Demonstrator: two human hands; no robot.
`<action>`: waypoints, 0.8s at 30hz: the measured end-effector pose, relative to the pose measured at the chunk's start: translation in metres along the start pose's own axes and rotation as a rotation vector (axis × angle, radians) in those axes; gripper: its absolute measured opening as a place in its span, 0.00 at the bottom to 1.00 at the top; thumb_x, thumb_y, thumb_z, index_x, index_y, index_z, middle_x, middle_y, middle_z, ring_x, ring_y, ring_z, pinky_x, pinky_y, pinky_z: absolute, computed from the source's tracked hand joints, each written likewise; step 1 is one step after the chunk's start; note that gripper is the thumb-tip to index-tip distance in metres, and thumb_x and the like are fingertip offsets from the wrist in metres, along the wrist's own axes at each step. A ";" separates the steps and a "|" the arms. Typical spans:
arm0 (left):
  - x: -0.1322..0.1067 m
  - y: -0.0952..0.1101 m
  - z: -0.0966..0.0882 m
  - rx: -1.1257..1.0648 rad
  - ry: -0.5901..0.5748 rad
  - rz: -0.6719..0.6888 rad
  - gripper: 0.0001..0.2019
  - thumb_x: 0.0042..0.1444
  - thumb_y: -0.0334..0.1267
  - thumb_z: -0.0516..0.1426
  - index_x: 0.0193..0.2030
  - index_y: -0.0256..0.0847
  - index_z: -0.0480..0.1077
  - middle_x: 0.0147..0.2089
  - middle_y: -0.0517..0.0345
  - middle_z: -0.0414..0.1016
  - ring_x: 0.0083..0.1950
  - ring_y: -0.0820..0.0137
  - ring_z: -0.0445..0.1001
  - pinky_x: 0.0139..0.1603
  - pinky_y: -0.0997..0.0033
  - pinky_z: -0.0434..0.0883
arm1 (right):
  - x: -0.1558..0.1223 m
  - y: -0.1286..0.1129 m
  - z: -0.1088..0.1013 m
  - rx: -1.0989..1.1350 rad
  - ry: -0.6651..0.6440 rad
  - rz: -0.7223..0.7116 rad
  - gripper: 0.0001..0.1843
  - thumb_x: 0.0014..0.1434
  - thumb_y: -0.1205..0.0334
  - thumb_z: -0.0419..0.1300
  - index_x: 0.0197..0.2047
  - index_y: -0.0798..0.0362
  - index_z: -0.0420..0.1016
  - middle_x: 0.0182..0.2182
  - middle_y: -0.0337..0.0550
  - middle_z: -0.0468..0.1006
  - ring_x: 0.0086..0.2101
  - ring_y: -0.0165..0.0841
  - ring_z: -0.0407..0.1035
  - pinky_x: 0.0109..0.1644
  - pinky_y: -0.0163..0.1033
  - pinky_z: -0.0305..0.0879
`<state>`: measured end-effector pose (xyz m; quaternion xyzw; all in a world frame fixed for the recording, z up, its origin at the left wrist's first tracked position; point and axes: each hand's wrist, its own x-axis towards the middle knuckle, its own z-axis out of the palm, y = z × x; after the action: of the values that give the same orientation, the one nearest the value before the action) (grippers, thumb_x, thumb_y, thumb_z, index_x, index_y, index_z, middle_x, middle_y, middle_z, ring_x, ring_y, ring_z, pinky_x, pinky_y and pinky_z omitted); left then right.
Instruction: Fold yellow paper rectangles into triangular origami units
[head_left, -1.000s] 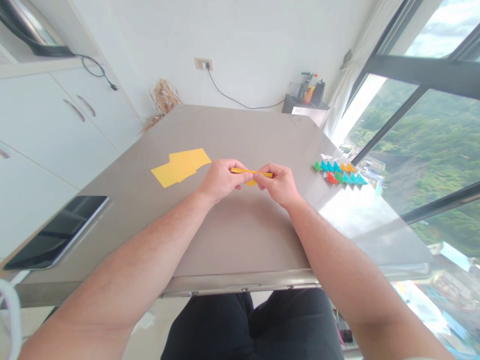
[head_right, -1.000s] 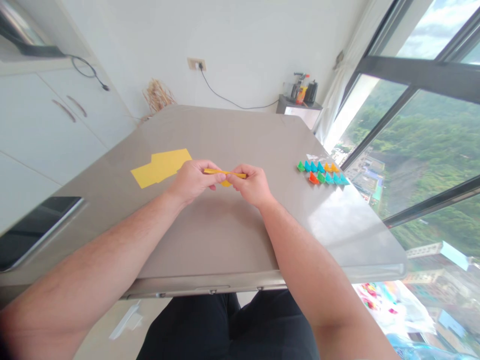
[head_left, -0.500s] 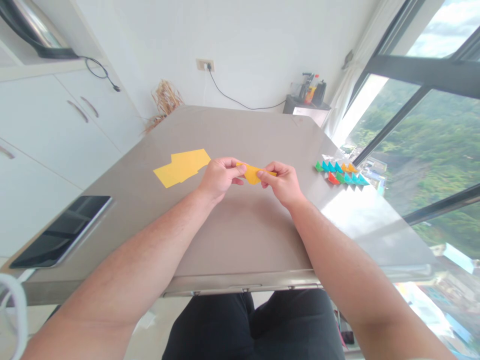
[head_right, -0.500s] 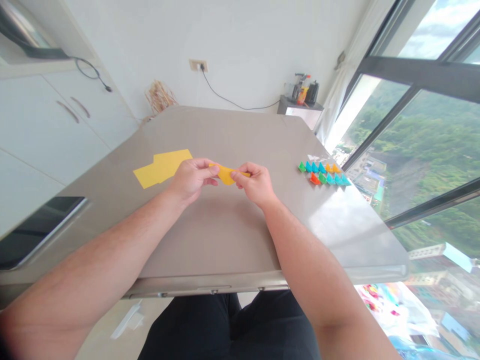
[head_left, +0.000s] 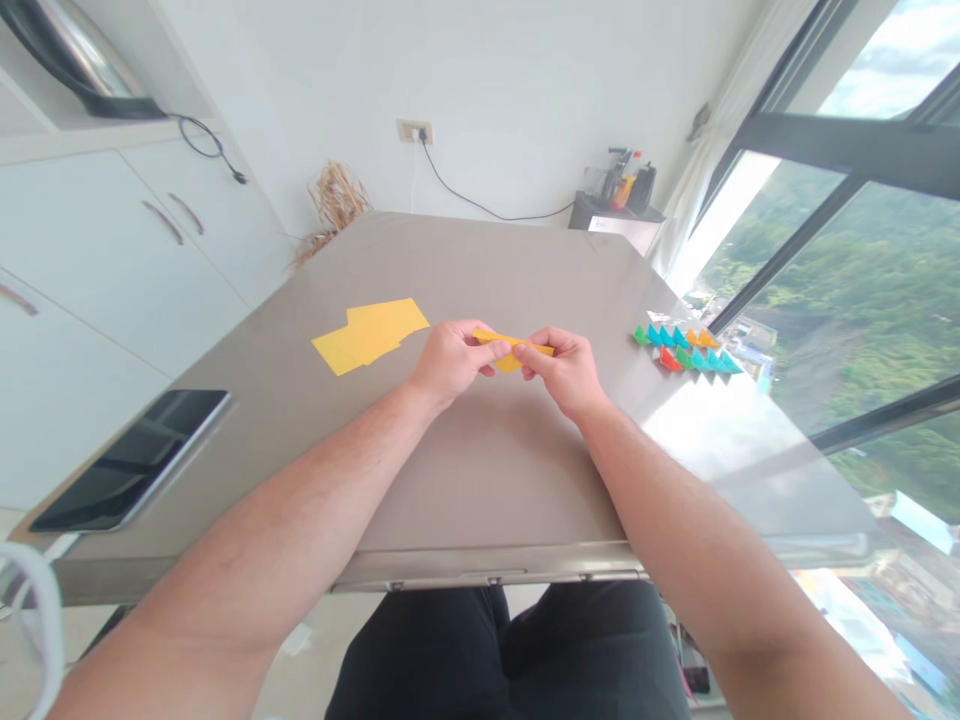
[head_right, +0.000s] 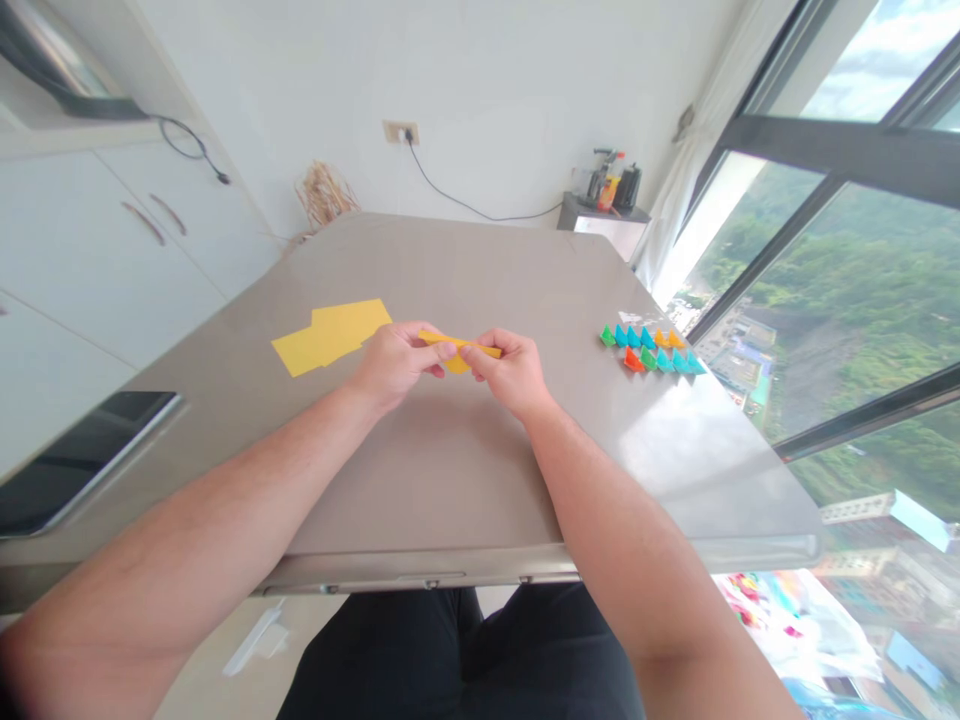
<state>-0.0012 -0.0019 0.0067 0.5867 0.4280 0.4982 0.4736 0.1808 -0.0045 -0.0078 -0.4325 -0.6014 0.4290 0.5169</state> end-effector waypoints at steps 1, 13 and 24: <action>0.000 0.000 0.000 -0.007 0.007 -0.009 0.13 0.48 0.46 0.69 0.31 0.38 0.77 0.33 0.52 0.81 0.36 0.67 0.78 0.34 0.69 0.74 | 0.000 0.000 0.000 0.005 -0.006 0.004 0.13 0.52 0.51 0.69 0.27 0.52 0.76 0.20 0.36 0.74 0.24 0.28 0.65 0.30 0.36 0.62; 0.004 -0.009 0.003 0.183 0.227 0.038 0.16 0.60 0.50 0.59 0.34 0.39 0.78 0.34 0.53 0.81 0.38 0.64 0.81 0.37 0.67 0.77 | 0.002 0.003 0.001 -0.158 0.280 -0.007 0.16 0.57 0.48 0.64 0.35 0.53 0.81 0.26 0.41 0.79 0.27 0.31 0.72 0.32 0.37 0.70; -0.005 -0.021 0.022 0.539 -0.013 0.403 0.20 0.57 0.28 0.56 0.55 0.42 0.78 0.59 0.48 0.79 0.54 0.63 0.79 0.52 0.64 0.76 | -0.003 0.003 0.013 -0.158 0.168 0.009 0.22 0.54 0.49 0.68 0.46 0.55 0.82 0.38 0.49 0.84 0.38 0.38 0.78 0.37 0.40 0.75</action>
<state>0.0195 -0.0061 -0.0162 0.7667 0.4168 0.4472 0.1962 0.1688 -0.0078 -0.0125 -0.5089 -0.5859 0.3448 0.5281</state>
